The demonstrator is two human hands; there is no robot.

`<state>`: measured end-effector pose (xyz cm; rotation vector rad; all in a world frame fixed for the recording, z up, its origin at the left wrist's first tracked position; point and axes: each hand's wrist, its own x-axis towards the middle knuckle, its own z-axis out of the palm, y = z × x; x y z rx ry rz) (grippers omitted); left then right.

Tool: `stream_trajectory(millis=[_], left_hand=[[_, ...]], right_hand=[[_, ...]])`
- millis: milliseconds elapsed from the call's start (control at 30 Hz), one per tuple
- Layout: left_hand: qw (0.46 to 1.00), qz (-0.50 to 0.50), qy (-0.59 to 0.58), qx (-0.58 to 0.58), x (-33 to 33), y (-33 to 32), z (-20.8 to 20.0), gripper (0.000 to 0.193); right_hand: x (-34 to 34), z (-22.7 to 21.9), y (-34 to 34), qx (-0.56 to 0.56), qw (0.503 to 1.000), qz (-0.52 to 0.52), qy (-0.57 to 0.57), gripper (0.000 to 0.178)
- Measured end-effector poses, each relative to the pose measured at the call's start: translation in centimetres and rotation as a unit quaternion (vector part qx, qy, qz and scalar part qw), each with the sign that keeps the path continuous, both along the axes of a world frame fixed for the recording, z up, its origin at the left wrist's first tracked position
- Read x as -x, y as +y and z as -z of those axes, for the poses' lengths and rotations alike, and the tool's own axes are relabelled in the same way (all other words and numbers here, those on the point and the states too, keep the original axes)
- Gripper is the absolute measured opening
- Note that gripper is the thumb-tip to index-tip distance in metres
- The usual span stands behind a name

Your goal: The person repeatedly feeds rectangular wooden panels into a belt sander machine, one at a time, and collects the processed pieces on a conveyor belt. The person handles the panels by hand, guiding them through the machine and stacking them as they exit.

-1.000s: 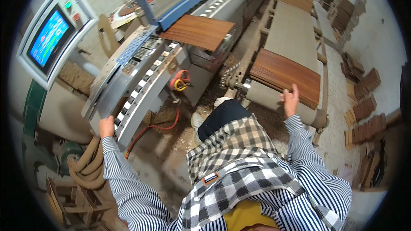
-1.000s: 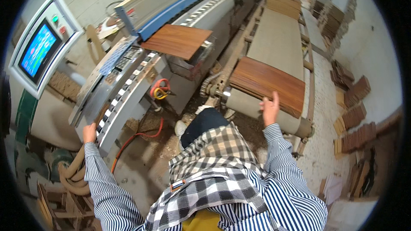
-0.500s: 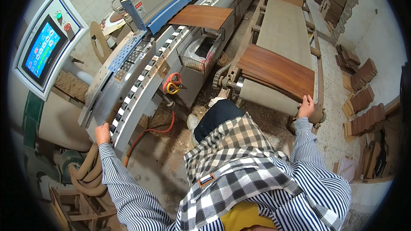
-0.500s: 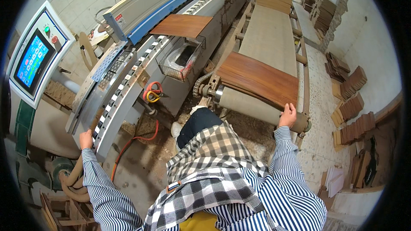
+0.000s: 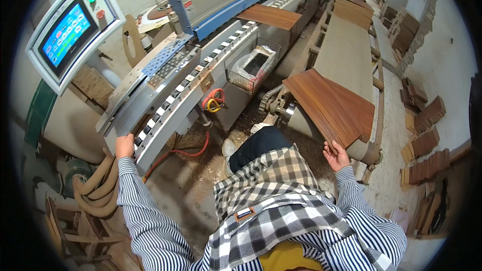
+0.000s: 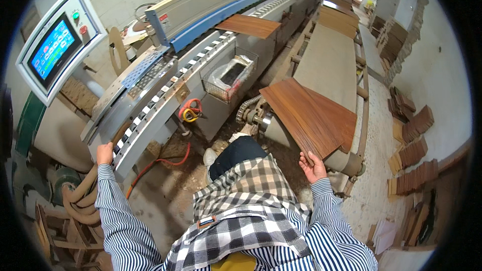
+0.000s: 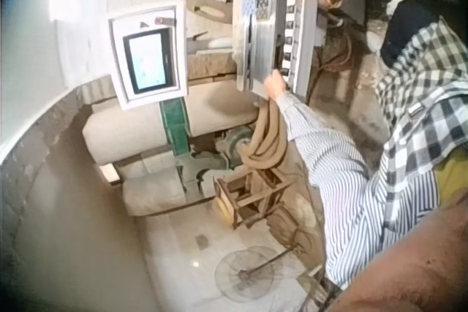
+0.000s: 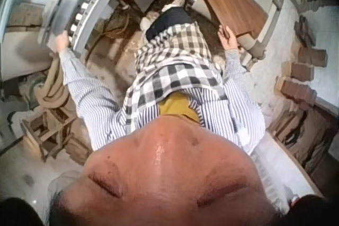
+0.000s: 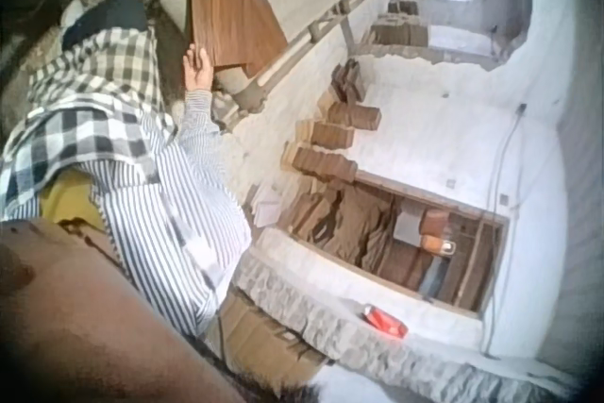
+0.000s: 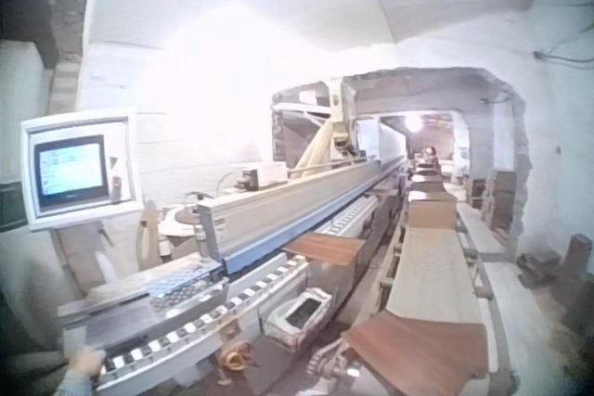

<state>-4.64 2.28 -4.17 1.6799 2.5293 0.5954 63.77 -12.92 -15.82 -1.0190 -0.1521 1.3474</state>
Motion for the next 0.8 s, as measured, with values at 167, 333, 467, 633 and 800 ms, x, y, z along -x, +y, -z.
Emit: stream_trajectory(millis=[167,333,467,633,800], left_hand=[[0.998,-0.048,-0.033,0.001,-1.4,-0.5,-0.9,0.038],[0.997,-0.058,-0.036,0.022,-2.2,-1.1,-1.9,0.034],[0.996,-0.074,-0.034,0.027,-2.5,-1.2,-2.4,0.033],[0.993,-0.098,-0.039,0.045,-2.6,-1.5,-2.7,0.035],[0.994,-0.084,-0.042,0.047,-2.5,-1.4,-2.5,0.036]], right_hand=[[0.9,-0.8,0.5,-0.069,0.997,-0.027,-0.031,0.03],[3.6,-5.0,1.5,-0.12,0.985,-0.12,-0.022,0.033],[8.5,-8.1,4.9,-0.162,0.964,-0.21,-0.001,0.036],[16.8,-10.4,9.4,-0.164,0.926,-0.34,0.005,0.036],[25.5,-12.2,10.8,-0.178,0.872,-0.456,-0.013,0.034]])
